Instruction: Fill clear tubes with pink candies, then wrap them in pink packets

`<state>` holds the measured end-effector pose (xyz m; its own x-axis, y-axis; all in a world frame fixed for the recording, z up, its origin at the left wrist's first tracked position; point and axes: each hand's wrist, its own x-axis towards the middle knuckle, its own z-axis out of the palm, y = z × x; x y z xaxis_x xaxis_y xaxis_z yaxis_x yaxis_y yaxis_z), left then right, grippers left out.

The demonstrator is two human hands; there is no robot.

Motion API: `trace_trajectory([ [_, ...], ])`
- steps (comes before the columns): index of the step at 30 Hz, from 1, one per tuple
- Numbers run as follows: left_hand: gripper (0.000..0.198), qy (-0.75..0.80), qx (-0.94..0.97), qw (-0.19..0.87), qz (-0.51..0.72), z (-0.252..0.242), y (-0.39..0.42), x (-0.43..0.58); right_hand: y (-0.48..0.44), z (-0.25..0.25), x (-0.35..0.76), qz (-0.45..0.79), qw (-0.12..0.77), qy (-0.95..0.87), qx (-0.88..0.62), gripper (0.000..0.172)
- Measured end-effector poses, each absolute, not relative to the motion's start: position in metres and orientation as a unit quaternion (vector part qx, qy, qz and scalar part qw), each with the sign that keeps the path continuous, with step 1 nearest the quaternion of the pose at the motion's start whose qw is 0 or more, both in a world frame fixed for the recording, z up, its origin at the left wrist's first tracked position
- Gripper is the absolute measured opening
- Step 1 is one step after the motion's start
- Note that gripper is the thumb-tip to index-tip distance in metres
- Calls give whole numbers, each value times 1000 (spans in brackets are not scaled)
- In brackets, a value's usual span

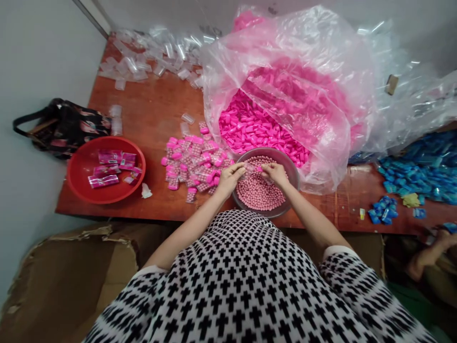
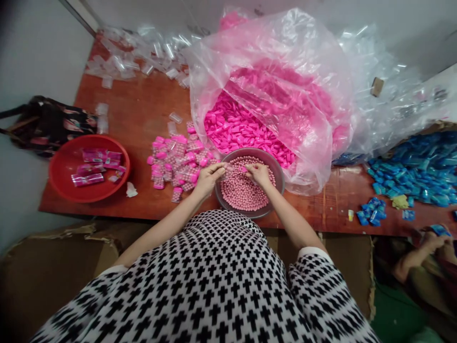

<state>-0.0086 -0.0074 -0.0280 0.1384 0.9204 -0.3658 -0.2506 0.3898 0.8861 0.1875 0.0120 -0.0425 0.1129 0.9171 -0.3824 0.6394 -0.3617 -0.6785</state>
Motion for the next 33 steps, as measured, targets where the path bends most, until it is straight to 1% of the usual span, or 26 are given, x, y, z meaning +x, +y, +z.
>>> trace_trajectory([
  [3,45,498,322,683,427,-26,-13,-12,1,-74,172,380,123,-546,-736,28],
  [5,44,508,303,683,429,-22,-15,-17,-1,-83,168,353,87,-566,-740,27],
  [10,45,520,262,673,455,-21,-19,-28,2,-70,189,282,-2,-646,-710,35],
  [12,45,520,249,676,459,-24,-22,-29,4,-62,197,272,-29,-684,-676,34],
  [14,44,520,238,680,458,-27,-24,-27,5,-58,199,282,-43,-729,-623,29],
  [17,44,520,234,681,460,-29,-28,-23,5,-63,191,278,-55,-822,-494,24],
  [19,46,514,244,683,459,-30,-30,-22,4,-71,184,258,-55,-858,-441,24],
  [22,49,503,272,688,448,-30,-32,-23,2,-79,180,242,-31,-851,-465,26],
  [25,45,502,322,676,433,-34,-34,-23,0,-72,185,229,9,-827,-513,34],
  [27,41,513,376,644,426,-39,-35,-21,-3,-57,189,248,89,-796,-544,37],
  [30,36,530,455,589,406,-42,-36,-17,-8,-29,188,315,255,-748,-526,38],
  [31,35,531,474,578,399,-42,-36,-15,-10,-20,186,330,289,-744,-503,37],
  [33,34,529,498,567,387,-40,-35,-12,-14,-8,180,331,303,-764,-465,34],
])
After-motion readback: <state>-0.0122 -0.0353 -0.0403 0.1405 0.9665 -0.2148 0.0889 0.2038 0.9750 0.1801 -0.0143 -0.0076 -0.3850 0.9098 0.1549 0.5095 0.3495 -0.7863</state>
